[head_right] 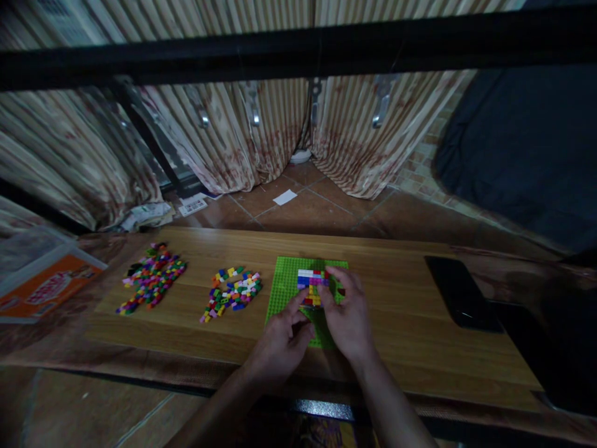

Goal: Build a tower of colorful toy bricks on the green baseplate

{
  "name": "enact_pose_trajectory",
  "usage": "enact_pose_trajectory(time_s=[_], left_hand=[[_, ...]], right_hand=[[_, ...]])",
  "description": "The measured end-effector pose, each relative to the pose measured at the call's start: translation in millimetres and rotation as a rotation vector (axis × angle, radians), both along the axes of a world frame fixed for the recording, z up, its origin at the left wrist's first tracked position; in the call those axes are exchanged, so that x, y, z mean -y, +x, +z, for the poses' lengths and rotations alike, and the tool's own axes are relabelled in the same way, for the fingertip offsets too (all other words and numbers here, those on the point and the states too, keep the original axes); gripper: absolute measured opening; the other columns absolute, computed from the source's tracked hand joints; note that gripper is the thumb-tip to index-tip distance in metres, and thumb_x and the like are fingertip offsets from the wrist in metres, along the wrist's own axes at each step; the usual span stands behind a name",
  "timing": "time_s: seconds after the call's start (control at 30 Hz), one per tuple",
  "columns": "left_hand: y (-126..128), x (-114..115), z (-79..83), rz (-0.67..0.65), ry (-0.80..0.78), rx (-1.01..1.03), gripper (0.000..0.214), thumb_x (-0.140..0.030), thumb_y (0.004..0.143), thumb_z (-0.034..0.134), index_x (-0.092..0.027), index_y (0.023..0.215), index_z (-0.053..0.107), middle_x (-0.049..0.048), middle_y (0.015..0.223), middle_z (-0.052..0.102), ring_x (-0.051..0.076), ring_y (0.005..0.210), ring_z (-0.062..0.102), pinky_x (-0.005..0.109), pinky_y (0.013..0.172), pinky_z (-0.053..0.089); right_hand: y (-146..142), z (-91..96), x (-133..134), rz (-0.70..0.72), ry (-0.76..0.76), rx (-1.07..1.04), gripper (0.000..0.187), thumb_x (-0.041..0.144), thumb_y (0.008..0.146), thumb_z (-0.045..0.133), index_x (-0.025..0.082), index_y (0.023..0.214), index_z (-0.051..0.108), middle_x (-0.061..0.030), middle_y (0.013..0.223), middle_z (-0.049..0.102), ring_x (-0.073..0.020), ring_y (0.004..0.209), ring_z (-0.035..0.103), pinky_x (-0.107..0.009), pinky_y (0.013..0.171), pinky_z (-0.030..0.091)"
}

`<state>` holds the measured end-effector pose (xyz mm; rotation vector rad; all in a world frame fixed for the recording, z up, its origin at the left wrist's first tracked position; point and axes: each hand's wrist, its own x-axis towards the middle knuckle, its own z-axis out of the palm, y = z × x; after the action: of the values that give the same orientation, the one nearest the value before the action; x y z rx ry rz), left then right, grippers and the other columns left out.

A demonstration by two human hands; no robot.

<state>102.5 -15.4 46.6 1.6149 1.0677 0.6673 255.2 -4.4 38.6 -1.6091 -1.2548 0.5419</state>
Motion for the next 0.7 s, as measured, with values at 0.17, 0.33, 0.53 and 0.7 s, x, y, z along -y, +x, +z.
enact_pose_trajectory(time_s=[0.17,0.33,0.53,0.7], left_hand=[[-0.6,0.2,0.4,-0.005,0.005,-0.008,0.062,-0.026,0.085,0.048,-0.019,0.145,0.033,0.0022,0.078,0.069,0.019,0.068,0.062,0.029,0.066,0.047],[-0.6,-0.4,-0.7,-0.005,0.006,-0.017,0.062,-0.027,0.085,0.047,-0.018,0.145,0.033,0.0034,0.080,0.069,0.019,0.069,0.063,0.029,0.067,0.047],[0.9,-1.0,1.1,0.011,0.024,-0.055,0.061,-0.027,0.085,0.047,-0.015,0.144,0.035,0.0051,0.081,0.069,0.018,0.064,0.061,0.030,0.066,0.047],[1.4,-0.3,-1.7,0.008,0.044,-0.056,0.061,-0.028,0.086,0.047,-0.015,0.144,0.035,0.0050,0.078,0.069,0.018,0.061,0.059,0.031,0.068,0.048]], right_hand=[[-12.6,-6.2,-5.5,-0.069,-0.108,-0.274,0.056,0.044,0.073,0.066,0.022,0.124,0.054,-0.0105,0.119,0.062,-0.0256,0.109,0.057,-0.045,0.091,0.047],[-21.1,-4.5,-6.6,-0.074,-0.130,-0.439,0.060,0.035,0.069,0.066,0.021,0.125,0.052,-0.0094,0.116,0.064,-0.0242,0.105,0.060,-0.044,0.092,0.047],[-22.8,-1.9,-8.0,-0.082,-0.132,-0.461,0.058,0.032,0.067,0.065,0.022,0.123,0.053,-0.0080,0.116,0.063,-0.0234,0.102,0.061,-0.044,0.092,0.047],[-20.0,-6.8,-8.1,-0.074,-0.131,-0.438,0.060,0.033,0.068,0.066,0.021,0.125,0.053,-0.0088,0.119,0.063,-0.0246,0.108,0.059,-0.045,0.095,0.045]])
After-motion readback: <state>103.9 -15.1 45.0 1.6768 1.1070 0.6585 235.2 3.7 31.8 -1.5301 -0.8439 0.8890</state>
